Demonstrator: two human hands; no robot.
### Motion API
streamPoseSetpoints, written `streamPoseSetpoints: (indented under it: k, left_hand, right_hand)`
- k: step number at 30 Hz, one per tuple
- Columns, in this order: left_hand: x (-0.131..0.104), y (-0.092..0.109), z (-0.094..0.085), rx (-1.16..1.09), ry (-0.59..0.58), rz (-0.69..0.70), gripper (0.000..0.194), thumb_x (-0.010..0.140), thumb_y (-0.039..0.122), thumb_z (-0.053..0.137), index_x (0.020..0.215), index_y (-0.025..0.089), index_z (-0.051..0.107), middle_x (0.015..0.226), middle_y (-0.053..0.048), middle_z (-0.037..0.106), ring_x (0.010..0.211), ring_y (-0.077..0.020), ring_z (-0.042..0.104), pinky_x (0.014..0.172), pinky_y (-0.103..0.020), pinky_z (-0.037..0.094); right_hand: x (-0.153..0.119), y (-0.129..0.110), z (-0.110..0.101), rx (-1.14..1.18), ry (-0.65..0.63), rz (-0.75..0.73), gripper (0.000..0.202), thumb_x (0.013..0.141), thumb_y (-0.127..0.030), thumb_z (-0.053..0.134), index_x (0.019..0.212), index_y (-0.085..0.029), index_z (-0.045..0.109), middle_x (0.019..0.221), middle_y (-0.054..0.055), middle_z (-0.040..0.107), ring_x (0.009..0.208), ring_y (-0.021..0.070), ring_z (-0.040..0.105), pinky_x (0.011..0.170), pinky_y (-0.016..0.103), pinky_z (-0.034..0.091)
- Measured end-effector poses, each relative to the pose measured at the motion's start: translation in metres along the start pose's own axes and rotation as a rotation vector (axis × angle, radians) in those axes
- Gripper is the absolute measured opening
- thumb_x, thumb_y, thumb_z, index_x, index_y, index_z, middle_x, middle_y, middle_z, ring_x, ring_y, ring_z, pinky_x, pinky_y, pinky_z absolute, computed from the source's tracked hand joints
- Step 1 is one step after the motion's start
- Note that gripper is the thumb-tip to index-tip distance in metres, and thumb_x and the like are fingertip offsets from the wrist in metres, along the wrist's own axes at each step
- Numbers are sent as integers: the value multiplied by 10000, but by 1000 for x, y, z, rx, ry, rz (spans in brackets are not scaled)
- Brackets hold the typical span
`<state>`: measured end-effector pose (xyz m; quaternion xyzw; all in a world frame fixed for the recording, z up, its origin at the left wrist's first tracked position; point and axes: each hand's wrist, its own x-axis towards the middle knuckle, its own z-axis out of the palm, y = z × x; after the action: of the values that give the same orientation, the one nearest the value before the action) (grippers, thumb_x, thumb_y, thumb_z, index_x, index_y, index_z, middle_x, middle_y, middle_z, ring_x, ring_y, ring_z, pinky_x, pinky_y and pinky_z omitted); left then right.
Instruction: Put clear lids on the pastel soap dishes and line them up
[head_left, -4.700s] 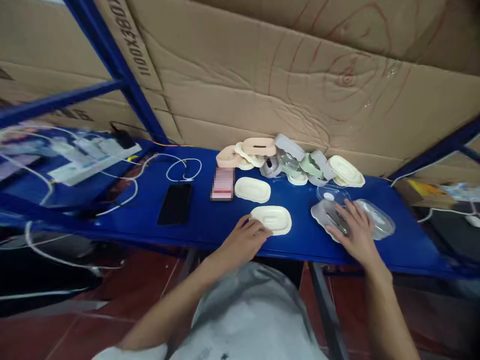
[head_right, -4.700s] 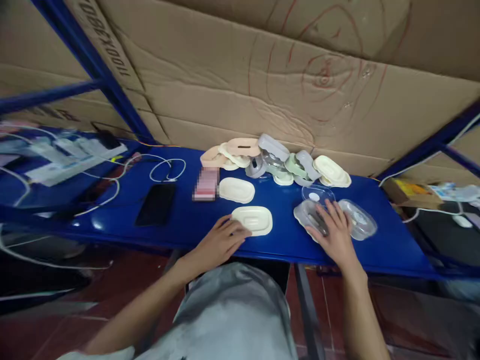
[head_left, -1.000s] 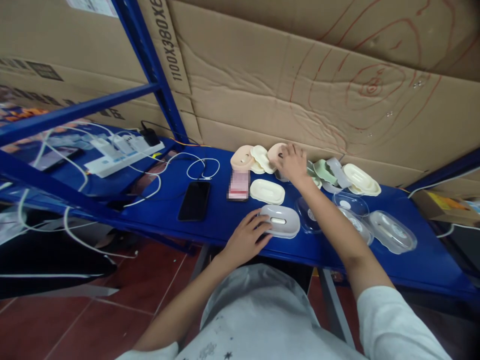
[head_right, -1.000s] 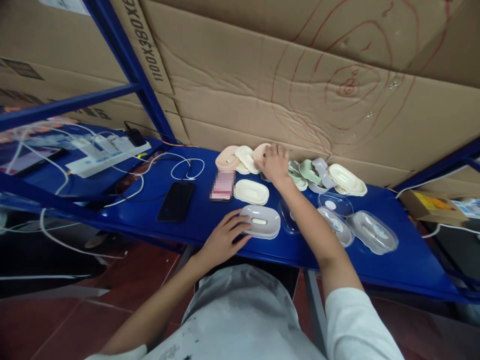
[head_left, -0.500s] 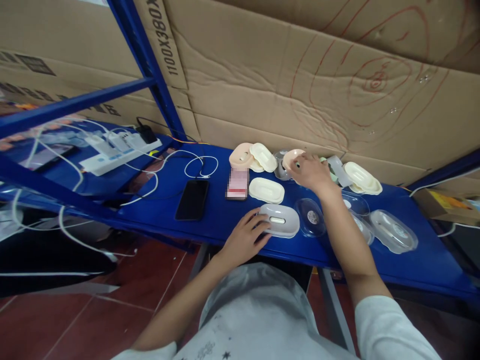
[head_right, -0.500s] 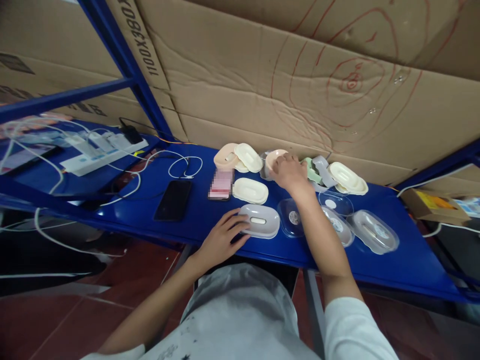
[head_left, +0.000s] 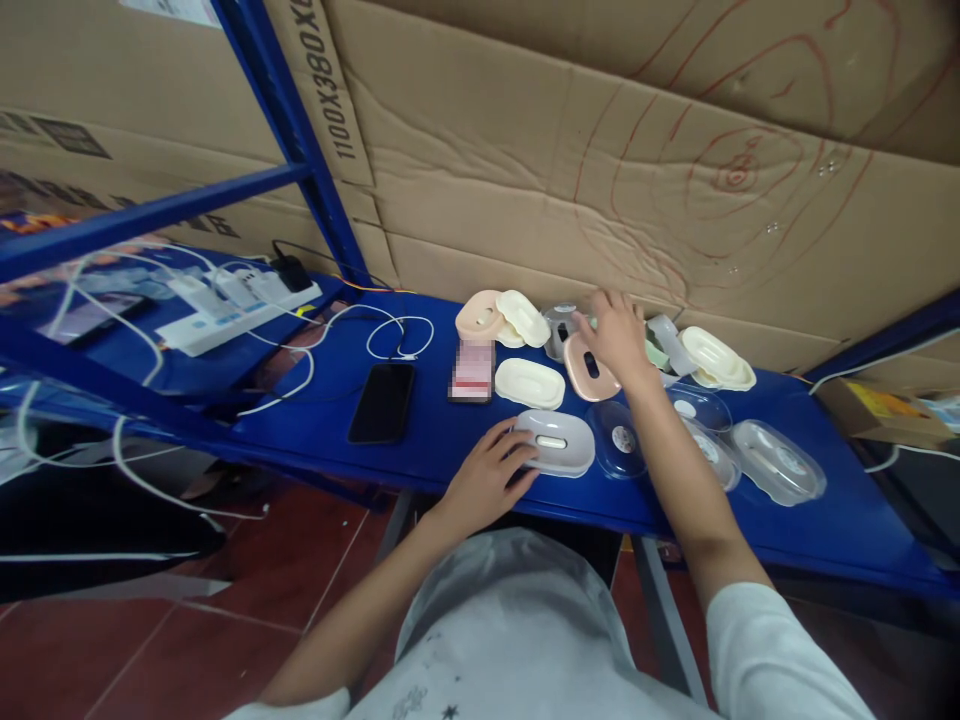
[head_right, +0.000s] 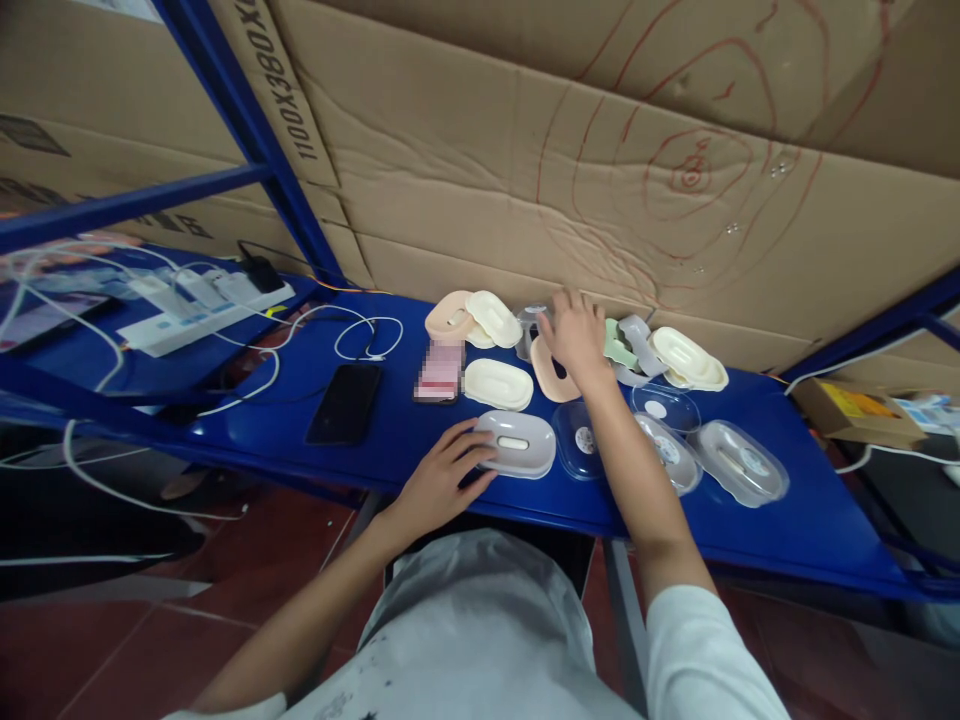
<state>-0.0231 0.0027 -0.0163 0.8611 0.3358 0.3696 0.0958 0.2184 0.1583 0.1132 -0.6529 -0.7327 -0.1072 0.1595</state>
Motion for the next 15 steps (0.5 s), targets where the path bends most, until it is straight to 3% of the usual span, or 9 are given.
streamPoseSetpoints:
  k: [1,3,6,8,12,15]
  left_hand:
    - [0,0,0,4,3,-1,218,1002,216,710,1217,214,679,1328,-86,694,1416,-328,534,1191,-559,531]
    - [0,-1,1,6,7,0,221,996,218,718,1213,205,678,1327,-89,694,1414,-334,532,1187,-559,535]
    - [0,-1,1,3,4,3,221,993,217,721,1210,205,679,1315,-89,696,1402,-330,542,1182,-555,540]
    - [0,-1,0,5,0,-1,219,998,217,714,1215,212,680,1316,-88,696,1405,-325,543,1185,-553,538]
    - [0,1,-1,7,3,-7,214,1003,214,707,1216,219,685,1321,-87,697,1414,-324,540,1185,-554,537]
    - [0,1,0,2,5,-15,218,998,213,712,1215,224,689,1322,-85,700,1422,-324,538,1180,-549,541]
  right_hand:
    - [6,2,11,53,32,22,615,1045,-456,514,1575,-145,491,1632,242,484,1491,413,456,1182,619,362]
    - [17,10,29,168,-24,71,724,985,-522,611,1597,-159,476,1682,226,422,1518,426,425,1192,652,352]
    - [27,24,45,282,-101,82,629,947,-534,657,1491,-222,611,1610,154,541,1461,371,514,1190,600,399]
    - [30,30,48,289,-96,70,600,945,-520,666,1480,-250,629,1579,120,579,1441,342,541,1203,578,398]
    - [31,35,52,298,-124,78,780,829,-493,821,1541,-275,588,1674,133,470,1495,384,489,1212,632,374]
    - [32,33,49,303,-91,83,691,876,-479,783,1518,-286,614,1662,128,488,1474,359,520,1203,591,400]
